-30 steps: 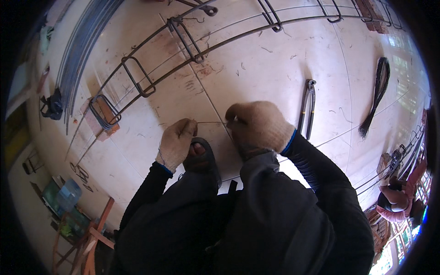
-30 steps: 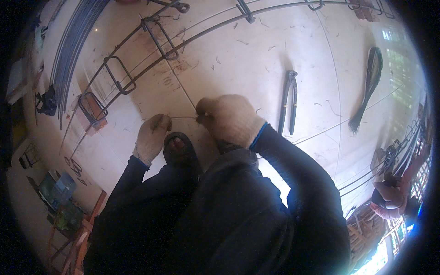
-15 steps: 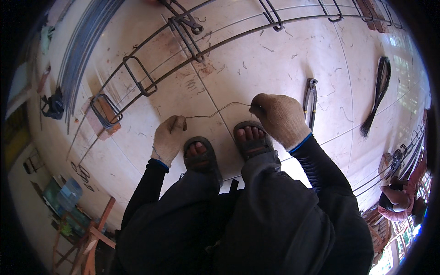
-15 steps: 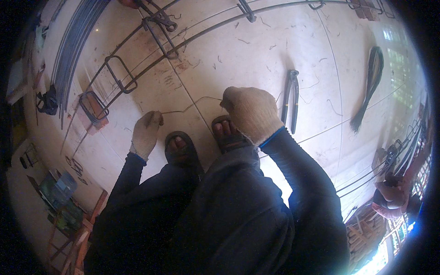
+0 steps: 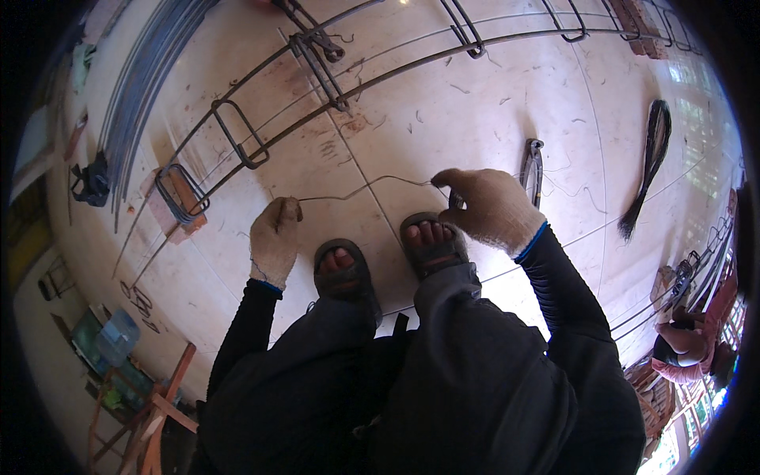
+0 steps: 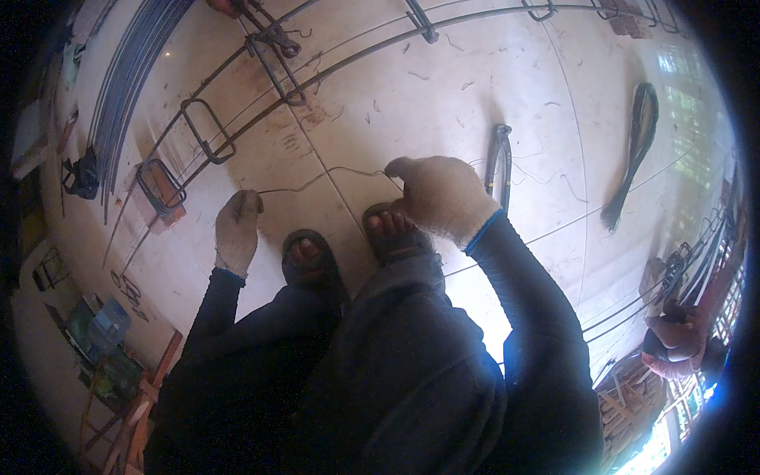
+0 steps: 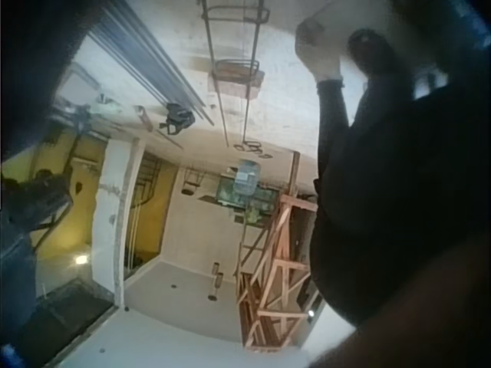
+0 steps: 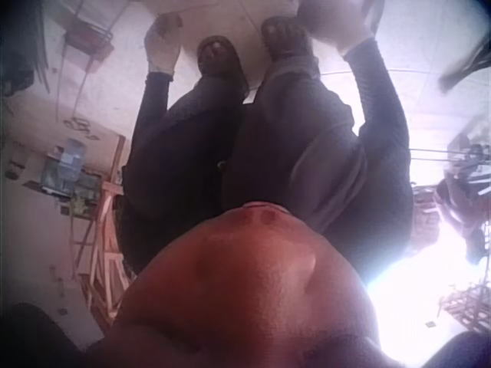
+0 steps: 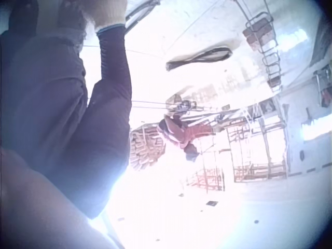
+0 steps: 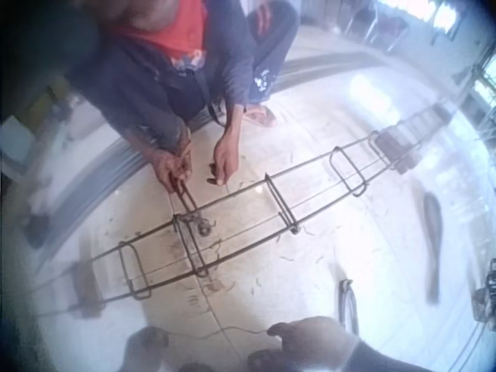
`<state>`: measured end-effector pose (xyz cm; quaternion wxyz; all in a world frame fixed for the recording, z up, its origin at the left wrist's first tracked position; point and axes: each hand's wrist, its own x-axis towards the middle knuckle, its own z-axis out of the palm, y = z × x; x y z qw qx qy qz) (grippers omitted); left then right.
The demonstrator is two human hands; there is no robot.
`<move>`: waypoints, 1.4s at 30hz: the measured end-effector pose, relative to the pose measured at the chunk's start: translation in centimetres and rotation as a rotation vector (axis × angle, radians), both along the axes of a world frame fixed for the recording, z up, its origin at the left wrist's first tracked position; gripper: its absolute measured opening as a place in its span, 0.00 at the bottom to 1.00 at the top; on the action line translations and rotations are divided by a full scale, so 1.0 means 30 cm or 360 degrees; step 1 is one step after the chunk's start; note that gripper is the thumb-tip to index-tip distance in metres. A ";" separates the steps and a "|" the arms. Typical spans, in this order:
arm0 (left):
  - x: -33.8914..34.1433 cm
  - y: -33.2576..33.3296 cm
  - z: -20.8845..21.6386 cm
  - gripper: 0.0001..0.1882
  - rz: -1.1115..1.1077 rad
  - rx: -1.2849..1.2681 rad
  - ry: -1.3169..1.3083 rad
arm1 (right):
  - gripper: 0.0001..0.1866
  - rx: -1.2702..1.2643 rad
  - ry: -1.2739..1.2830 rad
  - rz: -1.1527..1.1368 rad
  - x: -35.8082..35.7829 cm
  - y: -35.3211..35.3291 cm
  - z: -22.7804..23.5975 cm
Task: The person assembles a metal frame on the floor by bending and tying metal rods with wire. They use pliers to twist the wire and secure the joints while a coworker assists by holding the frame.
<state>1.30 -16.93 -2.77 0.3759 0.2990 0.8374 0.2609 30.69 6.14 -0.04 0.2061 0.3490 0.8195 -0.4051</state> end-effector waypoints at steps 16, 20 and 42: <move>-0.016 -0.038 -0.038 0.21 -0.0163 -0.0254 -0.0228 | 0.12 0.0408 0.0301 -0.0355 -0.007 -0.082 -0.071; -0.010 -0.024 -0.033 0.19 -0.0339 -0.0041 0.0275 | 0.10 0.0469 0.0327 -0.0275 -0.009 -0.088 -0.076; 0.232 0.106 0.118 0.07 -0.0888 0.0334 0.0273 | 0.10 0.0182 0.0340 -0.0099 -0.074 -0.086 -0.025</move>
